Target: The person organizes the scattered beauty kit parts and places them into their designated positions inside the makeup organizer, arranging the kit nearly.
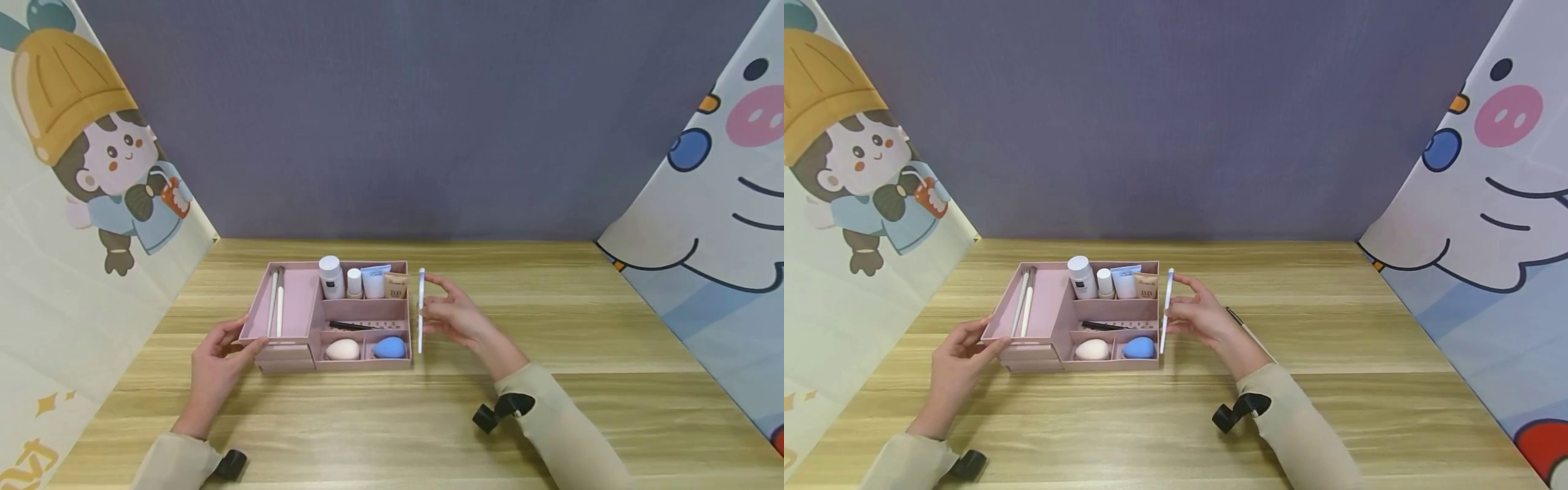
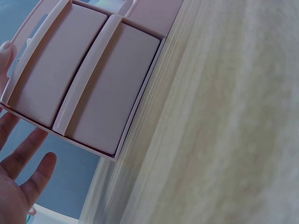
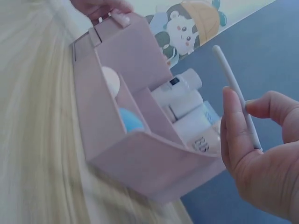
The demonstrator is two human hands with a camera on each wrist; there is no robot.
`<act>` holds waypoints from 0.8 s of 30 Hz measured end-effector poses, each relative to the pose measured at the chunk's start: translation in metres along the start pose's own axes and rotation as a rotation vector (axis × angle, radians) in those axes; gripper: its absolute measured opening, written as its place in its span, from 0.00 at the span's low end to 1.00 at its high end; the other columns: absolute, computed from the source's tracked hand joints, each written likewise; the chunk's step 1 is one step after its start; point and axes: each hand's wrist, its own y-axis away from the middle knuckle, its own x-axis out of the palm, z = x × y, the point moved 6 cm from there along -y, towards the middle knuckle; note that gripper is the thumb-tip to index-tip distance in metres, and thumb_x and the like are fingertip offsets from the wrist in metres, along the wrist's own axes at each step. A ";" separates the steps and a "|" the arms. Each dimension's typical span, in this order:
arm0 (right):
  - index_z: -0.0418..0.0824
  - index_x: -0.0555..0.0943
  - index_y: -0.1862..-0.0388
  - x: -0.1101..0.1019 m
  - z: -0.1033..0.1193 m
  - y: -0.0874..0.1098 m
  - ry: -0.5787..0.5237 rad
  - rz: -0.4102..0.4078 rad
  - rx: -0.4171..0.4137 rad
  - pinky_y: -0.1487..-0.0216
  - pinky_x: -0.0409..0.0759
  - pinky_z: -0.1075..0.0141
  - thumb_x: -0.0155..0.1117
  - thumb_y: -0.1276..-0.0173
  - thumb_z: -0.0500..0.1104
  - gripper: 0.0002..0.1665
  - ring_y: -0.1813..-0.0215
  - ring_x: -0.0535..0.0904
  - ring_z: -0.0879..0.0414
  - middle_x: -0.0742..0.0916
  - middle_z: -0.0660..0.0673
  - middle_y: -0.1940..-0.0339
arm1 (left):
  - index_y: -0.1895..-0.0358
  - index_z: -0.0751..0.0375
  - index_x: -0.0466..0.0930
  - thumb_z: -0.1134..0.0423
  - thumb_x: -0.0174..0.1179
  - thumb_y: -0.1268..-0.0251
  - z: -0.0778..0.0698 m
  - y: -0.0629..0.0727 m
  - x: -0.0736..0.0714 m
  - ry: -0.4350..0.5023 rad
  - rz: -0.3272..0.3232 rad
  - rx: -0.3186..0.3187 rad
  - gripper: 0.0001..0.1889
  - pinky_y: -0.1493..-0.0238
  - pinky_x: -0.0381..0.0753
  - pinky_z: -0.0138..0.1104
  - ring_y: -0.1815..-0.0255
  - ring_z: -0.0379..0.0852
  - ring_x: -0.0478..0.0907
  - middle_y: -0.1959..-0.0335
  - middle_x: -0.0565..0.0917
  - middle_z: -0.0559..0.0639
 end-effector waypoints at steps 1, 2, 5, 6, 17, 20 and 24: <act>0.37 0.50 0.22 0.003 0.001 -0.001 -0.004 0.003 -0.004 0.66 0.86 0.65 0.53 0.40 0.22 0.48 0.71 0.80 0.56 0.80 0.40 0.61 | 0.48 0.75 0.78 0.80 0.70 0.46 0.000 0.000 0.000 0.000 -0.001 0.001 0.20 0.60 0.79 0.21 0.56 0.27 0.80 0.53 0.83 0.27; 0.37 0.50 0.22 0.006 0.002 -0.002 -0.008 0.007 -0.007 0.67 0.86 0.65 0.53 0.40 0.22 0.48 0.70 0.81 0.55 0.81 0.39 0.60 | 0.48 0.75 0.78 0.80 0.70 0.46 0.000 0.000 0.000 0.002 -0.002 0.002 0.20 0.60 0.79 0.21 0.56 0.27 0.81 0.53 0.83 0.27; 0.38 0.51 0.22 0.014 0.003 -0.005 -0.026 0.019 -0.018 0.67 0.87 0.65 0.53 0.40 0.22 0.48 0.70 0.82 0.55 0.82 0.39 0.60 | 0.48 0.75 0.78 0.80 0.69 0.46 0.001 0.000 0.000 0.003 -0.004 0.003 0.20 0.60 0.79 0.21 0.57 0.28 0.81 0.53 0.83 0.27; 0.38 0.52 0.22 0.017 0.003 -0.006 -0.031 0.019 -0.021 0.67 0.87 0.65 0.52 0.40 0.22 0.47 0.70 0.82 0.55 0.83 0.39 0.60 | 0.48 0.75 0.78 0.80 0.69 0.46 0.001 0.001 0.000 0.002 -0.004 0.003 0.20 0.60 0.79 0.21 0.57 0.27 0.81 0.53 0.83 0.27; 0.38 0.55 0.24 0.049 0.010 -0.015 -0.075 0.050 -0.042 0.71 0.86 0.67 0.52 0.41 0.21 0.46 0.72 0.81 0.56 0.81 0.42 0.64 | 0.48 0.76 0.78 0.80 0.69 0.46 0.000 0.001 0.000 0.001 -0.005 0.005 0.20 0.60 0.79 0.20 0.56 0.27 0.80 0.54 0.83 0.26; 0.39 0.56 0.24 0.057 0.011 -0.019 -0.087 0.052 -0.038 0.72 0.86 0.67 0.52 0.41 0.20 0.45 0.73 0.81 0.56 0.81 0.43 0.64 | 0.48 0.76 0.78 0.81 0.69 0.46 0.000 0.000 0.000 0.000 -0.006 0.007 0.21 0.60 0.79 0.20 0.56 0.26 0.80 0.54 0.83 0.26; 0.39 0.57 0.25 0.068 0.011 -0.022 -0.099 0.065 -0.033 0.71 0.86 0.66 0.51 0.42 0.20 0.45 0.73 0.81 0.56 0.80 0.45 0.66 | 0.48 0.76 0.78 0.81 0.69 0.46 0.000 0.000 0.000 0.007 -0.005 0.004 0.21 0.60 0.79 0.21 0.56 0.27 0.80 0.54 0.83 0.26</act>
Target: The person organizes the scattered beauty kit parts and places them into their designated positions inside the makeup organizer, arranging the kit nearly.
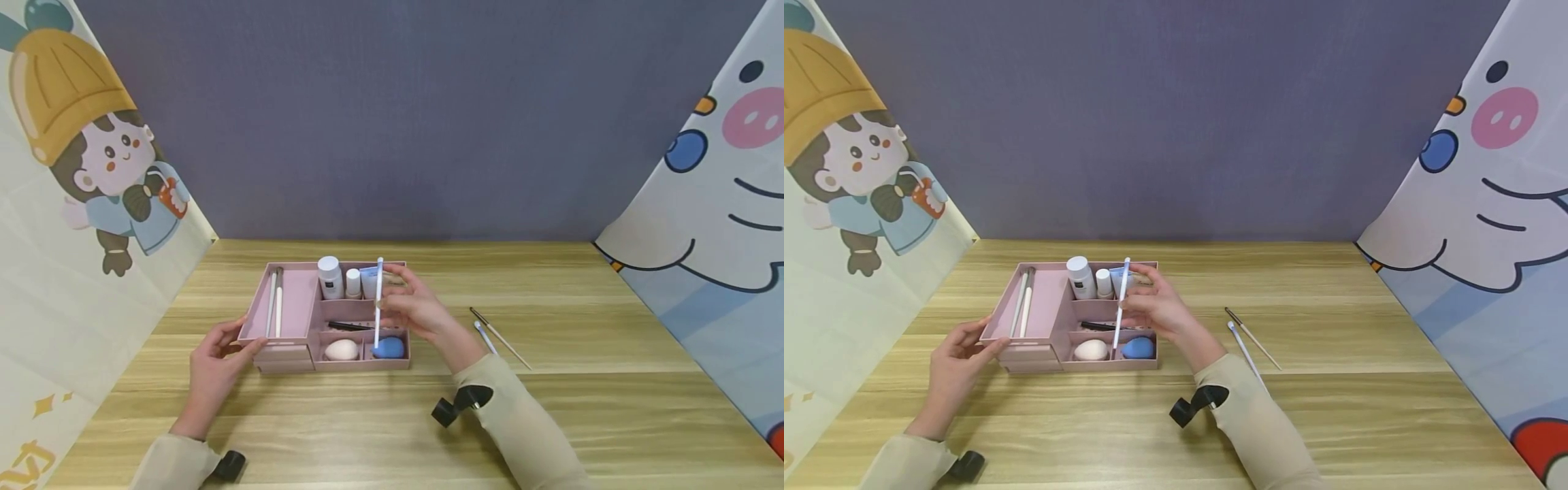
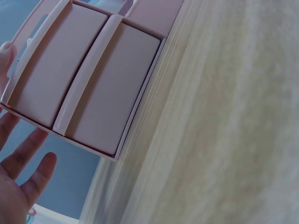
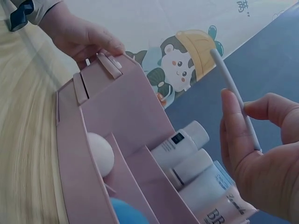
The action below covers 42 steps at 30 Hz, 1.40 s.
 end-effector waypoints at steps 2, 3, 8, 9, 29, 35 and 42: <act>0.40 0.57 0.25 0.004 0.000 -0.002 0.000 0.004 0.000 0.71 0.86 0.65 0.52 0.42 0.20 0.45 0.72 0.81 0.56 0.79 0.46 0.67 | 0.48 0.76 0.78 0.80 0.70 0.46 0.000 0.000 0.000 -0.004 0.000 -0.007 0.20 0.60 0.79 0.21 0.57 0.27 0.81 0.55 0.83 0.26; 0.40 0.57 0.24 0.006 -0.001 -0.003 0.000 0.003 0.002 0.71 0.86 0.65 0.52 0.42 0.20 0.46 0.73 0.81 0.56 0.79 0.46 0.67 | 0.48 0.75 0.78 0.80 0.70 0.46 0.000 0.000 0.000 -0.007 0.000 -0.010 0.20 0.60 0.79 0.21 0.57 0.27 0.81 0.55 0.83 0.26; 0.40 0.58 0.24 0.013 -0.003 -0.007 0.001 -0.004 0.007 0.72 0.86 0.64 0.52 0.41 0.20 0.45 0.74 0.81 0.56 0.79 0.45 0.67 | 0.49 0.74 0.79 0.78 0.71 0.46 0.001 -0.001 -0.001 -0.026 -0.008 -0.028 0.20 0.60 0.79 0.20 0.59 0.28 0.80 0.57 0.83 0.25; 0.40 0.58 0.24 0.015 -0.003 -0.007 -0.003 -0.002 0.007 0.72 0.86 0.65 0.52 0.41 0.20 0.45 0.74 0.81 0.56 0.79 0.45 0.67 | 0.49 0.74 0.79 0.78 0.71 0.46 0.002 -0.001 -0.001 -0.027 -0.010 -0.030 0.20 0.60 0.79 0.20 0.59 0.28 0.80 0.57 0.83 0.25; 0.42 0.61 0.26 0.058 -0.015 -0.032 -0.041 0.081 0.010 0.71 0.86 0.62 0.53 0.39 0.19 0.43 0.72 0.82 0.55 0.79 0.44 0.68 | 0.49 0.74 0.79 0.78 0.71 0.45 0.002 0.000 -0.001 -0.032 -0.017 -0.048 0.19 0.60 0.79 0.20 0.59 0.28 0.80 0.54 0.82 0.24; 0.43 0.62 0.26 0.071 -0.016 -0.041 -0.041 0.073 0.020 0.71 0.87 0.62 0.55 0.39 0.19 0.43 0.72 0.81 0.54 0.79 0.43 0.67 | 0.49 0.74 0.79 0.78 0.71 0.45 0.003 0.000 -0.002 -0.037 -0.013 -0.045 0.19 0.60 0.79 0.20 0.58 0.27 0.80 0.54 0.82 0.24; 0.45 0.62 0.26 0.086 -0.014 -0.052 -0.030 0.072 0.021 0.72 0.86 0.63 0.56 0.40 0.20 0.45 0.72 0.81 0.54 0.80 0.42 0.66 | 0.50 0.75 0.79 0.79 0.70 0.46 0.002 0.000 -0.001 -0.028 -0.013 -0.024 0.19 0.60 0.79 0.20 0.58 0.27 0.80 0.53 0.82 0.25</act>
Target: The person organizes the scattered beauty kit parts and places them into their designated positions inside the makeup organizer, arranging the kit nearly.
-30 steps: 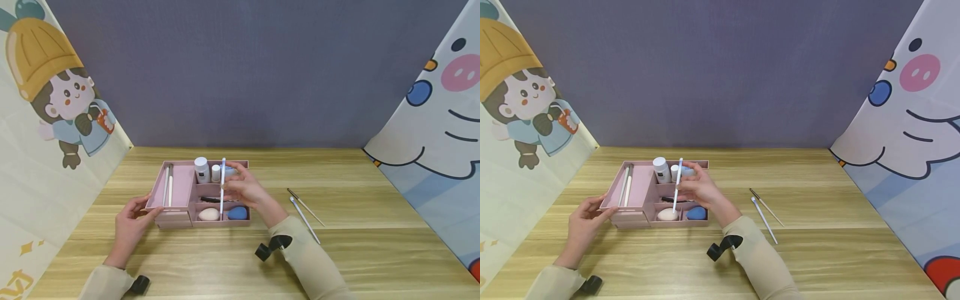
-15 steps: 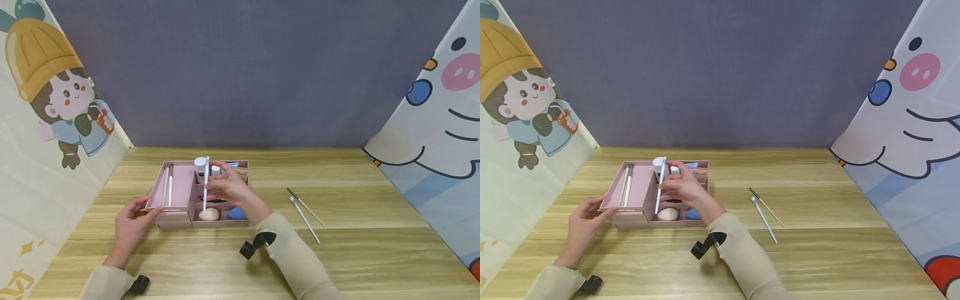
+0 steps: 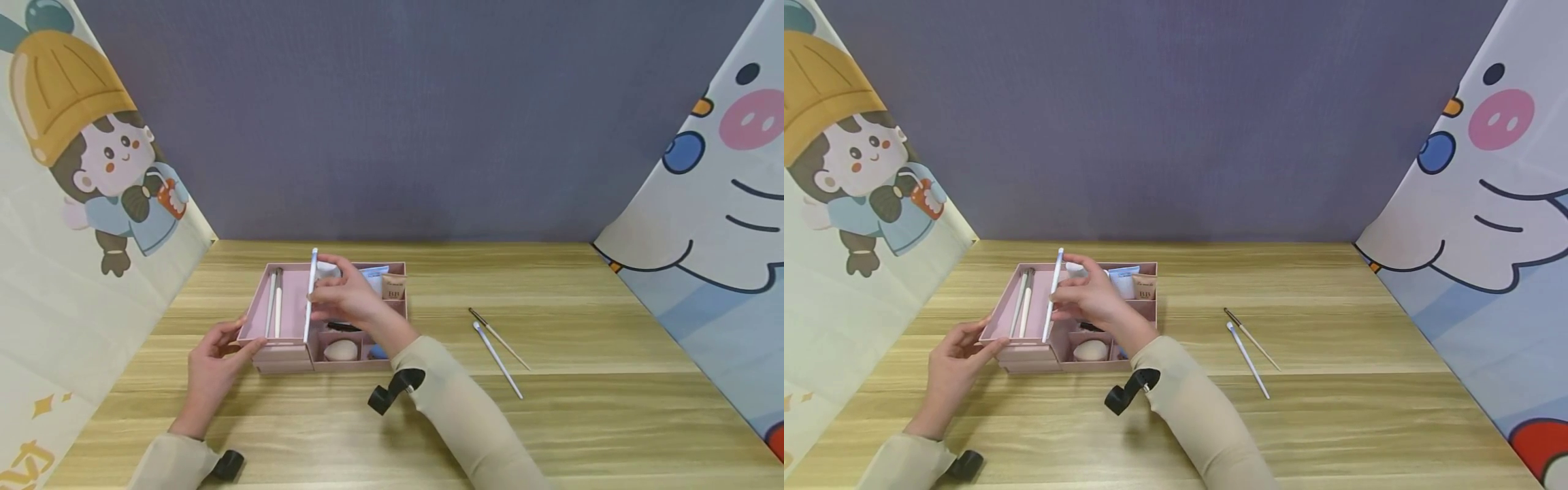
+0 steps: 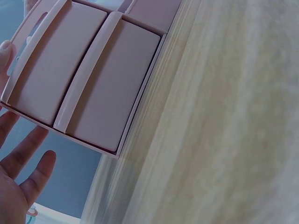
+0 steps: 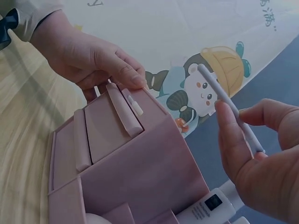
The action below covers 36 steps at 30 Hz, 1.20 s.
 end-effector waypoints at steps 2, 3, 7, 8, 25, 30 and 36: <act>0.46 0.63 0.26 0.003 0.001 -0.004 0.004 -0.010 -0.007 0.72 0.87 0.62 0.56 0.41 0.19 0.45 0.72 0.80 0.54 0.80 0.42 0.66 | 0.50 0.75 0.78 0.80 0.70 0.47 0.000 0.000 0.000 0.004 0.000 0.005 0.19 0.60 0.79 0.20 0.59 0.27 0.81 0.53 0.82 0.25; 0.46 0.63 0.27 0.004 0.001 -0.006 0.006 -0.014 -0.012 0.72 0.87 0.62 0.56 0.41 0.19 0.45 0.72 0.80 0.54 0.80 0.42 0.66 | 0.50 0.76 0.78 0.80 0.70 0.47 0.000 0.000 0.000 0.004 0.001 0.006 0.19 0.60 0.79 0.20 0.59 0.27 0.81 0.53 0.82 0.25; 0.44 0.62 0.26 0.010 0.003 -0.013 0.024 -0.022 -0.040 0.70 0.87 0.59 0.56 0.42 0.18 0.46 0.72 0.80 0.53 0.80 0.41 0.67 | 0.50 0.75 0.78 0.80 0.70 0.47 0.000 0.000 0.000 0.003 0.002 0.004 0.19 0.60 0.79 0.20 0.59 0.27 0.81 0.53 0.82 0.25; 0.43 0.62 0.26 0.011 0.004 -0.015 0.035 -0.023 -0.047 0.70 0.87 0.58 0.56 0.42 0.18 0.46 0.73 0.80 0.52 0.80 0.42 0.68 | 0.50 0.75 0.78 0.80 0.70 0.46 0.000 0.000 0.000 0.003 0.002 0.003 0.19 0.60 0.79 0.20 0.59 0.27 0.81 0.53 0.82 0.25; 0.43 0.62 0.27 0.033 -0.003 -0.034 0.352 -0.056 -0.068 0.74 0.87 0.57 0.59 0.43 0.17 0.47 0.79 0.79 0.52 0.79 0.43 0.74 | 0.51 0.78 0.77 0.82 0.70 0.48 -0.004 0.001 -0.001 0.016 -0.005 0.019 0.19 0.61 0.79 0.19 0.59 0.26 0.81 0.54 0.83 0.26; 0.43 0.61 0.27 0.037 -0.005 -0.039 0.450 -0.074 -0.021 0.76 0.86 0.59 0.61 0.41 0.19 0.45 0.79 0.79 0.50 0.80 0.42 0.73 | 0.51 0.78 0.78 0.82 0.70 0.49 -0.002 0.000 -0.001 0.026 -0.005 0.028 0.20 0.61 0.79 0.19 0.58 0.26 0.81 0.54 0.83 0.27; 0.41 0.58 0.27 0.039 -0.009 -0.047 0.540 -0.093 0.096 0.81 0.84 0.63 0.58 0.41 0.18 0.46 0.81 0.78 0.50 0.80 0.40 0.75 | 0.51 0.78 0.78 0.83 0.69 0.49 -0.003 0.000 0.000 0.035 -0.008 0.019 0.19 0.61 0.80 0.20 0.59 0.27 0.81 0.55 0.83 0.26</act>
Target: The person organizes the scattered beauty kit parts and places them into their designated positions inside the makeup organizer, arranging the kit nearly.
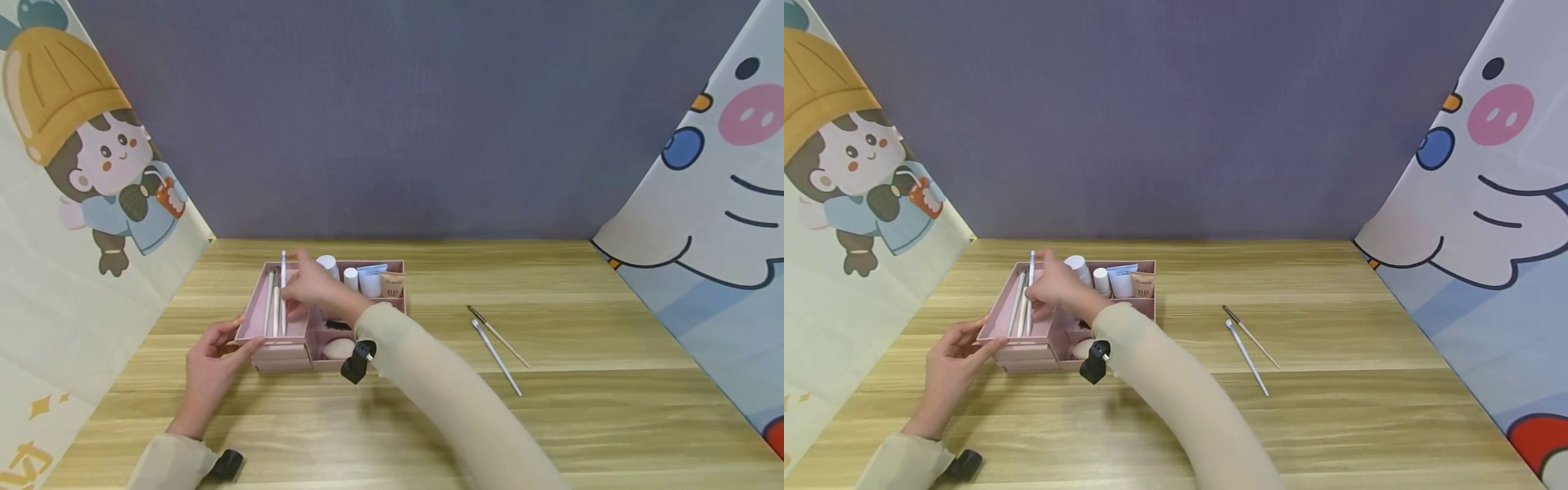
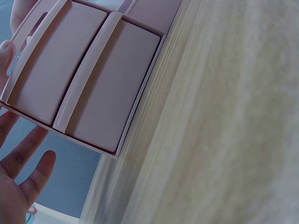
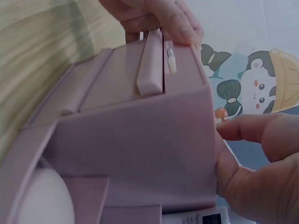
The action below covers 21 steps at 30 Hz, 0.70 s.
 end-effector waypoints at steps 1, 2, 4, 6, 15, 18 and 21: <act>0.41 0.57 0.26 0.001 0.000 -0.001 0.017 0.005 0.018 0.83 0.83 0.63 0.58 0.42 0.18 0.47 0.82 0.77 0.50 0.80 0.39 0.77 | 0.51 0.78 0.78 0.83 0.69 0.48 0.000 0.000 0.000 -0.002 0.001 -0.002 0.19 0.61 0.80 0.20 0.59 0.27 0.81 0.55 0.83 0.25; 0.41 0.56 0.25 0.002 0.000 -0.002 0.033 0.015 0.035 0.84 0.82 0.64 0.57 0.41 0.18 0.47 0.82 0.77 0.50 0.79 0.39 0.78 | 0.51 0.78 0.78 0.82 0.69 0.48 -0.001 0.001 0.000 -0.004 0.002 -0.005 0.19 0.61 0.80 0.20 0.59 0.27 0.81 0.55 0.83 0.25; 0.40 0.54 0.24 0.003 0.001 -0.003 0.060 0.035 0.068 0.85 0.81 0.65 0.55 0.41 0.18 0.48 0.84 0.76 0.49 0.78 0.38 0.80 | 0.51 0.78 0.78 0.82 0.69 0.48 0.000 0.001 0.000 -0.006 0.003 -0.010 0.19 0.61 0.80 0.20 0.58 0.27 0.81 0.55 0.83 0.25; 0.40 0.52 0.24 0.005 0.001 -0.003 0.085 0.061 0.089 0.85 0.81 0.65 0.55 0.40 0.18 0.48 0.85 0.76 0.49 0.77 0.38 0.82 | 0.51 0.77 0.78 0.82 0.69 0.47 0.000 0.001 -0.001 -0.011 0.005 -0.013 0.19 0.61 0.80 0.20 0.58 0.27 0.81 0.55 0.83 0.24; 0.38 0.54 0.23 0.006 0.002 -0.003 0.155 0.106 0.121 0.84 0.82 0.64 0.56 0.35 0.20 0.45 0.87 0.74 0.51 0.77 0.37 0.84 | 0.50 0.76 0.78 0.80 0.70 0.46 0.001 0.000 -0.001 -0.016 0.007 -0.021 0.19 0.60 0.80 0.20 0.57 0.26 0.81 0.55 0.83 0.24; 0.39 0.55 0.24 0.005 0.002 -0.003 0.132 0.111 0.129 0.84 0.82 0.64 0.56 0.35 0.21 0.44 0.86 0.75 0.50 0.77 0.37 0.83 | 0.50 0.77 0.78 0.81 0.69 0.47 0.002 0.000 -0.001 -0.006 0.009 -0.021 0.19 0.60 0.80 0.19 0.57 0.26 0.81 0.55 0.83 0.25; 0.39 0.56 0.24 0.004 0.002 -0.003 0.117 0.127 0.124 0.82 0.83 0.64 0.57 0.35 0.21 0.43 0.84 0.76 0.50 0.78 0.36 0.83 | 0.50 0.77 0.78 0.82 0.69 0.48 0.003 0.000 -0.001 0.002 0.005 -0.022 0.20 0.60 0.79 0.19 0.58 0.27 0.81 0.55 0.83 0.25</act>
